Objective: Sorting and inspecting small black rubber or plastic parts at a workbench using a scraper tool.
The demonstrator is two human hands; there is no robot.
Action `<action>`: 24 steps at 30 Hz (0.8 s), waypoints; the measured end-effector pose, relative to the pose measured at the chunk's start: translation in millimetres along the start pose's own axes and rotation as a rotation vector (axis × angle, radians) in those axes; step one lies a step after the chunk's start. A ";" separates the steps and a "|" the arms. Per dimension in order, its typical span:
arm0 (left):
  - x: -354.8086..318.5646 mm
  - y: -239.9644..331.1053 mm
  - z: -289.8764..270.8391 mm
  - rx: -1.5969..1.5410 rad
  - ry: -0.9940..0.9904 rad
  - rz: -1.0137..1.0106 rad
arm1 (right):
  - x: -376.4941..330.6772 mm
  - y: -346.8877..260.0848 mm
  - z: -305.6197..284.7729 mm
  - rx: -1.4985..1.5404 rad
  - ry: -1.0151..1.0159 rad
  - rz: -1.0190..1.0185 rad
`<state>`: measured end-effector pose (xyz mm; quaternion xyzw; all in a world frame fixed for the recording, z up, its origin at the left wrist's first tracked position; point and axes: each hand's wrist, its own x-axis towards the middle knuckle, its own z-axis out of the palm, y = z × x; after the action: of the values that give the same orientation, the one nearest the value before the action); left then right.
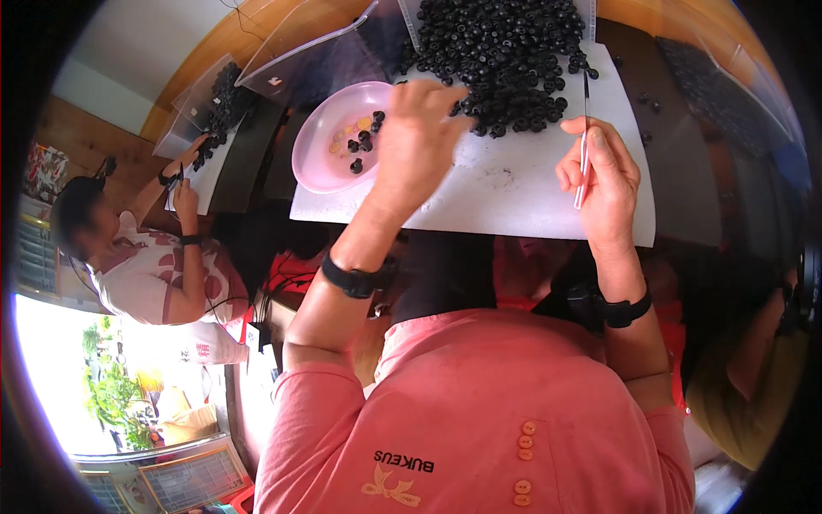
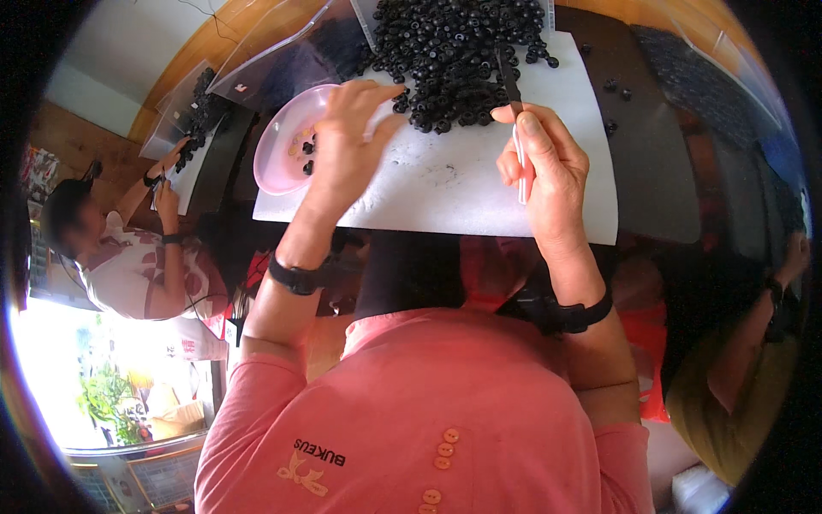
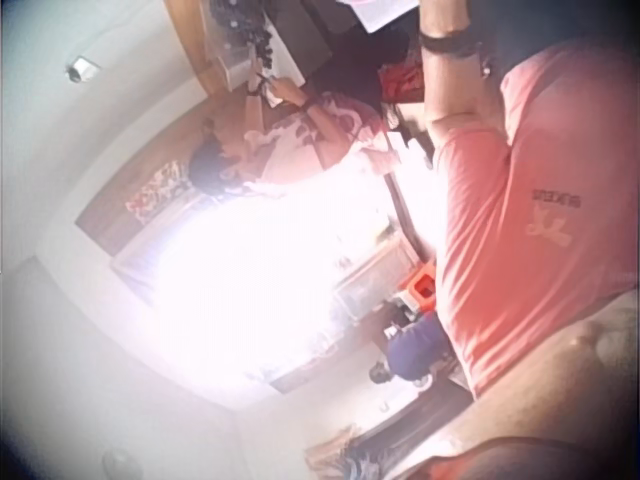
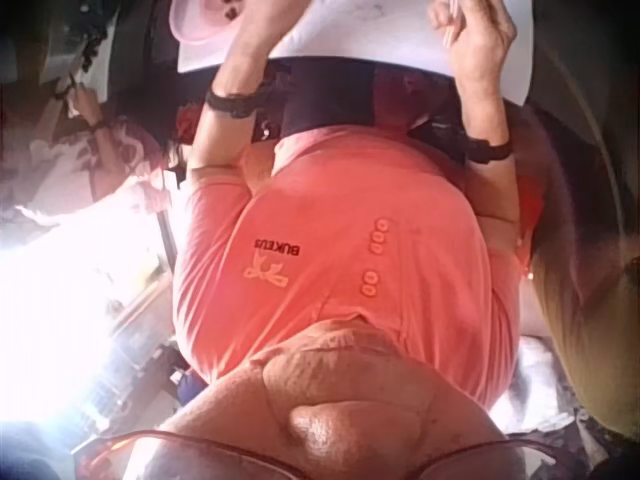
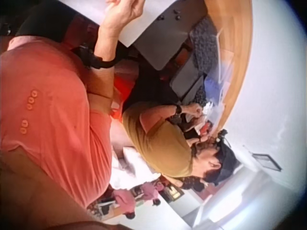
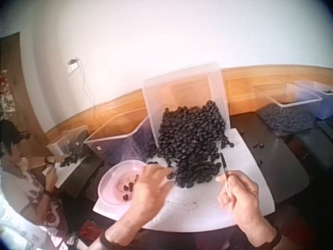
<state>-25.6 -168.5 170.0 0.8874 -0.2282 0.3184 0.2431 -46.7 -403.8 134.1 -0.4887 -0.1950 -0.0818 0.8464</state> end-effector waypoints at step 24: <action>-24.8 18.8 42.4 0.155 -0.200 0.121 | -4.0 5.0 -1.6 0.054 0.082 -0.003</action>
<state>-34.0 -201.4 129.8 0.9154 -0.2790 0.2593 0.1302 -48.3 -402.9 127.8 -0.4616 -0.1632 -0.0978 0.8664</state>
